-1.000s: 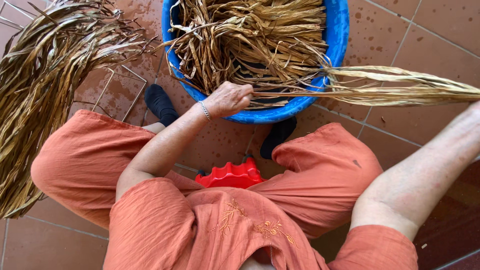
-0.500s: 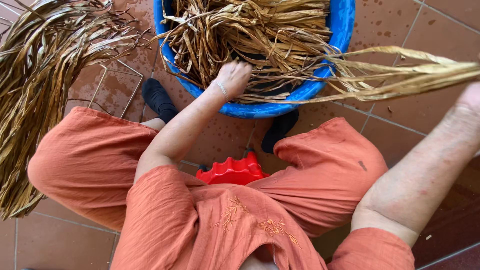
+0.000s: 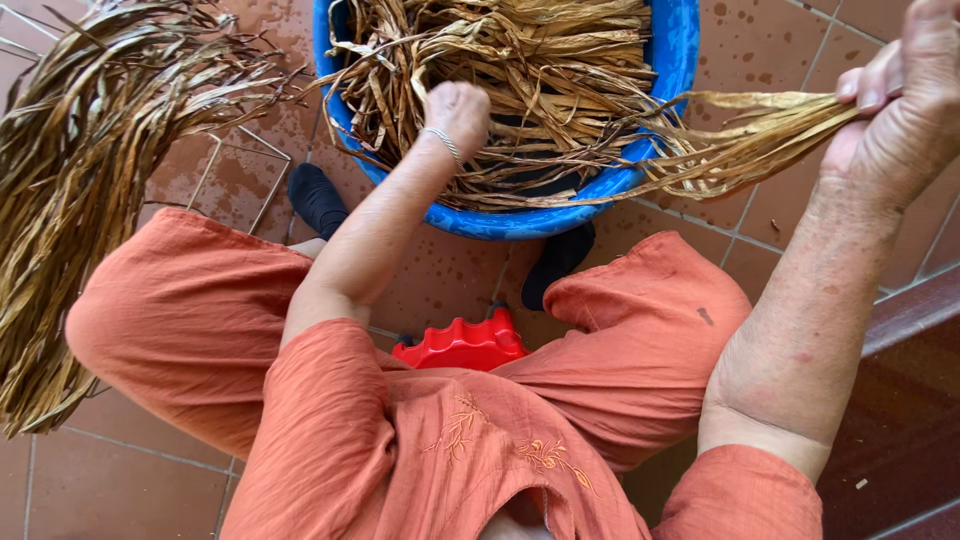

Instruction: The person sits on a low stool and repeatedly pulls dried plant stalks from a blue basin, strips them by hand, and places the processed pieces onto a wire rack beside the basin. The hands work continuously, handling stalks one at a time and moving them between the basin and the rack.

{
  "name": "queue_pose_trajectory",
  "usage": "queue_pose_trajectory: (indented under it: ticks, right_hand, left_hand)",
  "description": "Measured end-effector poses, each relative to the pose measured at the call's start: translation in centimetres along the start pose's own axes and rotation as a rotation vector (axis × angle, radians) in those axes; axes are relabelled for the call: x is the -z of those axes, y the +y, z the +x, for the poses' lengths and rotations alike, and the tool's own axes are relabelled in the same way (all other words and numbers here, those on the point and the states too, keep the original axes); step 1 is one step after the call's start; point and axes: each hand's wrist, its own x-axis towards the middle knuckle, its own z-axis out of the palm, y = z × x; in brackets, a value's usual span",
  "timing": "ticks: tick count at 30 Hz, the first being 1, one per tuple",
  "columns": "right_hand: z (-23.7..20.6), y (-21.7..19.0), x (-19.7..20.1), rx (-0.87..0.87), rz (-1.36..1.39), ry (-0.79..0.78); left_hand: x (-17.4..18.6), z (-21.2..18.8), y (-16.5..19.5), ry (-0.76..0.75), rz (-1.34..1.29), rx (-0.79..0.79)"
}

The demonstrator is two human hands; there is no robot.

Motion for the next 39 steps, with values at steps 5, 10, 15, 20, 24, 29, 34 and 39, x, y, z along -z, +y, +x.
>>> queue_pose_trajectory:
  ticks: [5, 10, 15, 20, 24, 29, 34, 39]
  right_hand:
    - [-2.6, -1.3, -7.5, -0.129, 0.009, -0.069]
    - [-4.5, -1.4, -13.8, -0.193, -0.189, -0.154]
    - [-4.7, -2.7, -15.0, -0.057, 0.038, -0.16]
    - [-4.7, -3.0, -14.7, 0.071, -0.023, -0.104]
    - [-5.2, -2.6, -15.0, 0.024, -0.09, -0.217]
    - [-5.2, -2.3, -15.0, -0.133, 0.004, -0.287]
    - [-3.7, -0.4, -12.8, -0.205, 0.251, -0.013]
    - [1.3, 0.7, -5.9, -0.186, 0.399, 0.111]
  left_hand:
    - [5.8, -3.2, -1.7, 0.518, -0.52, -0.128]
    - [8.6, -6.1, 3.9, 0.41, -1.329, -0.436]
    - [9.4, -8.9, 9.2, 0.268, -1.568, -0.407]
    - [10.6, -9.7, 10.8, 0.18, -1.476, -0.493]
    - [12.1, -8.1, 12.8, 0.344, -1.44, -0.533]
    - [12.9, -5.4, 16.8, 0.578, -1.2, -0.424]
    - [12.2, -4.9, 19.5, 0.576, -1.0, -0.422]
    - [12.0, -5.9, 21.5, 0.568, -0.929, -0.492]
